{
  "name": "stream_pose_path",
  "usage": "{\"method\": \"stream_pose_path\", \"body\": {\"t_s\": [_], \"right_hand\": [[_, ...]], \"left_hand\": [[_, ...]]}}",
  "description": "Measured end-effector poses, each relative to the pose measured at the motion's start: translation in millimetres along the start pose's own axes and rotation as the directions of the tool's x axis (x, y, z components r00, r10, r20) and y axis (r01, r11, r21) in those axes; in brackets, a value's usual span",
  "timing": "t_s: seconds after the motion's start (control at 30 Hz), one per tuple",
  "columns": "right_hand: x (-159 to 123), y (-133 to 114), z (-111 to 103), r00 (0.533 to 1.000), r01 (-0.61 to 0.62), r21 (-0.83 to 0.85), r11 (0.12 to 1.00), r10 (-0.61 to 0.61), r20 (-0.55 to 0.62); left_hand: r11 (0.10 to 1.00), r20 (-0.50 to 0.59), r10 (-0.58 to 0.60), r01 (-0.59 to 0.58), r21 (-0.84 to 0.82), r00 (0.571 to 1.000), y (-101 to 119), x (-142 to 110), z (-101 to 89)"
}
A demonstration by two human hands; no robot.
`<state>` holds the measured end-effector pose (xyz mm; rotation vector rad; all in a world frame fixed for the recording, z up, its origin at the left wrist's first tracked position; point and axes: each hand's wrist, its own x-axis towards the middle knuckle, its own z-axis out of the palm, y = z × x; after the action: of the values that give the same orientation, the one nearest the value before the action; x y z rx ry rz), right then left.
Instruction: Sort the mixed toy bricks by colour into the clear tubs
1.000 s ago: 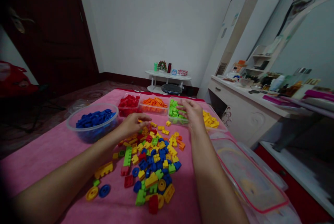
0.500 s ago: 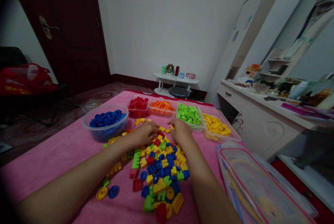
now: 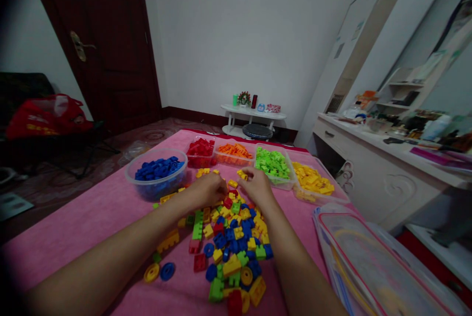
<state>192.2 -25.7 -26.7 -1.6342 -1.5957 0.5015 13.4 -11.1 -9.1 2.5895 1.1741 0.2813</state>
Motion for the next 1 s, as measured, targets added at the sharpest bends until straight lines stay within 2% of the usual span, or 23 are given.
{"method": "stream_pose_path", "body": {"t_s": [0.03, 0.07, 0.13, 0.17, 0.27, 0.33, 0.4, 0.47, 0.53, 0.63, 0.8, 0.9, 1.0], "right_hand": [[-1, -5, 0, 0.998, -0.067, 0.171, 0.983, 0.07, -0.011], [-2, -10, 0, 0.99, -0.135, 0.357, 0.924, 0.144, 0.002], [-5, -20, -1, 0.963, -0.243, 0.669, 0.702, 0.258, 0.079], [-7, -25, -2, 0.95, -0.28, 0.758, 0.589, 0.285, 0.13], [-10, -36, -5, 0.899, -0.397, 0.859, 0.323, 0.326, 0.293], [-12, -41, -5, 0.855, -0.486, 0.842, 0.235, 0.327, 0.402], [-14, -46, -2, 0.823, -0.557, 0.804, 0.209, 0.264, 0.502], [-17, -50, 1, 0.796, -0.605, 0.773, 0.191, 0.161, 0.583], [-19, -52, 3, 0.781, -0.623, 0.764, 0.167, 0.082, 0.619], [-20, -52, 4, 0.78, -0.624, 0.77, 0.136, 0.061, 0.622], [-20, -51, 7, 0.794, -0.608, 0.788, 0.094, 0.062, 0.605], [-20, -52, 8, 0.832, -0.555, 0.82, 0.137, 0.094, 0.547], [-15, -49, -5, 0.887, -0.458, 0.867, 0.196, 0.175, 0.428]], "left_hand": [[0.998, -0.021, 0.003, -0.004, -0.057, 1.0, -3, 2, 0.7], [0.993, -0.05, -0.001, -0.005, -0.118, 0.999, -7, 4, 0.8], [0.967, -0.133, -0.034, -0.001, -0.254, 0.991, -13, 8, -1.5], [0.944, -0.183, -0.06, -0.004, -0.33, 0.981, -15, 10, -3.9], [0.811, -0.315, -0.131, -0.081, -0.58, 0.94, -16, 13, -12.6], [0.693, -0.367, -0.153, -0.165, -0.701, 0.918, -13, 14, -16.6], [0.622, -0.409, -0.143, -0.24, -0.746, 0.901, -9, 13, -17.6], [0.606, -0.441, -0.118, -0.287, -0.742, 0.889, -5, 13, -16.3], [0.607, -0.454, -0.098, -0.308, -0.732, 0.885, -2, 12, -13.9], [0.599, -0.465, -0.088, -0.326, -0.731, 0.881, -1, 12, -10.6], [0.602, -0.485, -0.092, -0.339, -0.723, 0.87, -1, 14, -7.3], [0.635, -0.537, -0.104, -0.36, -0.684, 0.837, -2, 14, -8.0], [0.671, -0.574, -0.135, -0.352, -0.653, 0.807, -4, 14, -10.7]]}}
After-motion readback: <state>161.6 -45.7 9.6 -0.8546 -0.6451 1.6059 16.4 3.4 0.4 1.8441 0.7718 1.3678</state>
